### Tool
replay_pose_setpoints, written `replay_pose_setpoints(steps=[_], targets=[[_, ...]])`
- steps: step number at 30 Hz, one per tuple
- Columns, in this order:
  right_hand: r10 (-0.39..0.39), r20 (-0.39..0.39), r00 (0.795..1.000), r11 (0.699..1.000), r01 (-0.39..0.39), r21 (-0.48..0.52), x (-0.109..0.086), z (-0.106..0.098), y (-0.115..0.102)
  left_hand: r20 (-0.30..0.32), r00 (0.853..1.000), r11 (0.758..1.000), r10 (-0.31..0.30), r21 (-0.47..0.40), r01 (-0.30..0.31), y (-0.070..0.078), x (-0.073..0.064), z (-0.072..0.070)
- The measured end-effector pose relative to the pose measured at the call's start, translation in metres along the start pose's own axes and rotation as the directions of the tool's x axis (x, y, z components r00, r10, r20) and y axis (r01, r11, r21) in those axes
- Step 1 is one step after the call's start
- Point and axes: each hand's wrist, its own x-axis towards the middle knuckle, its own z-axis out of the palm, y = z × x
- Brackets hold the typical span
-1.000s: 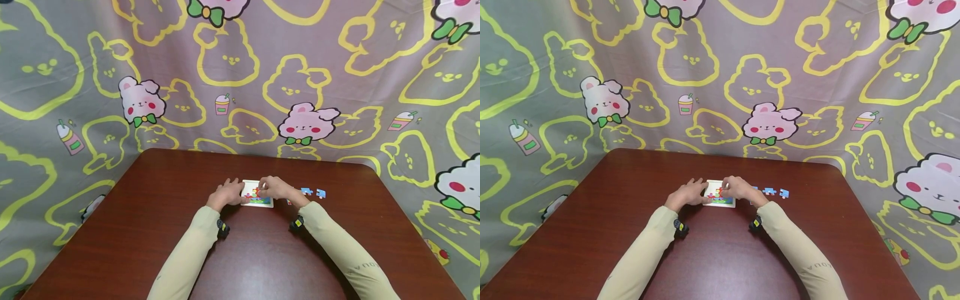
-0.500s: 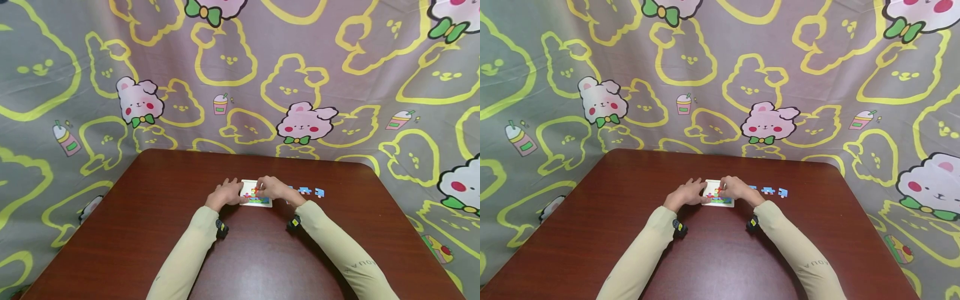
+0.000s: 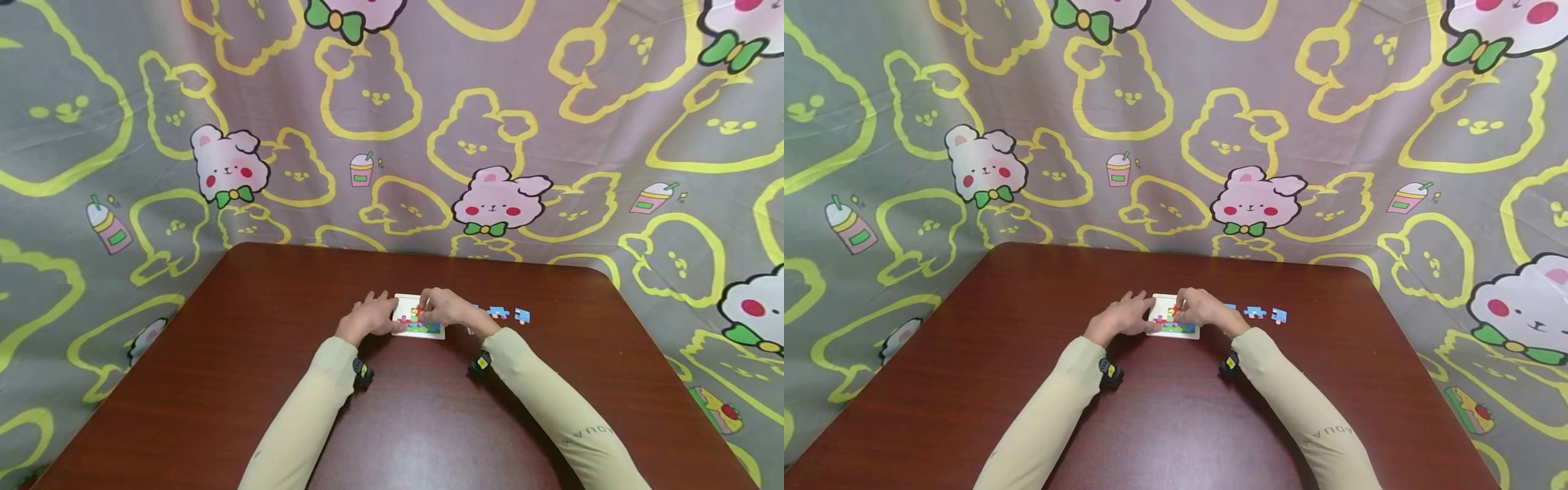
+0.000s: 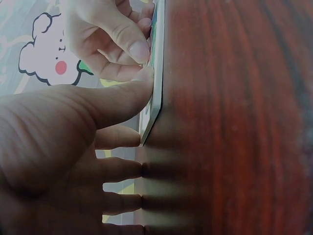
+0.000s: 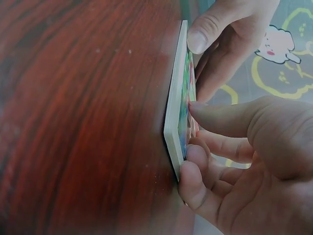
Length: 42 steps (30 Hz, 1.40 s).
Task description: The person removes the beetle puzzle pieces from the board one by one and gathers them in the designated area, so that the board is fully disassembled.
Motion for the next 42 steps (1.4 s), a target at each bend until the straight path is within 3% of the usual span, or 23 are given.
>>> replay_pose_setpoints(steps=[9,21,33,42], targets=[[-0.012,-0.007,1.000,1.000,0.012,-0.004,-0.001,0.000,-0.001,0.002,1.000,1.000,0.000,0.001,0.000,-0.001,-0.001,0.001],[-0.104,-0.124,0.987,0.994,0.099,-0.047,-0.004,0.003,-0.005,-0.003,1.000,1.000,0.005,-0.003,-0.005,-0.001,0.000,0.001],[-0.132,-0.220,0.967,0.986,0.150,0.070,-0.021,-0.003,-0.013,-0.013,1.000,1.000,0.014,-0.004,-0.014,0.000,-0.002,0.001],[-0.091,-0.199,0.976,0.972,0.130,0.194,-0.039,-0.009,0.005,-0.025,0.999,1.000,0.028,-0.009,-0.028,-0.002,-0.003,0.002]])
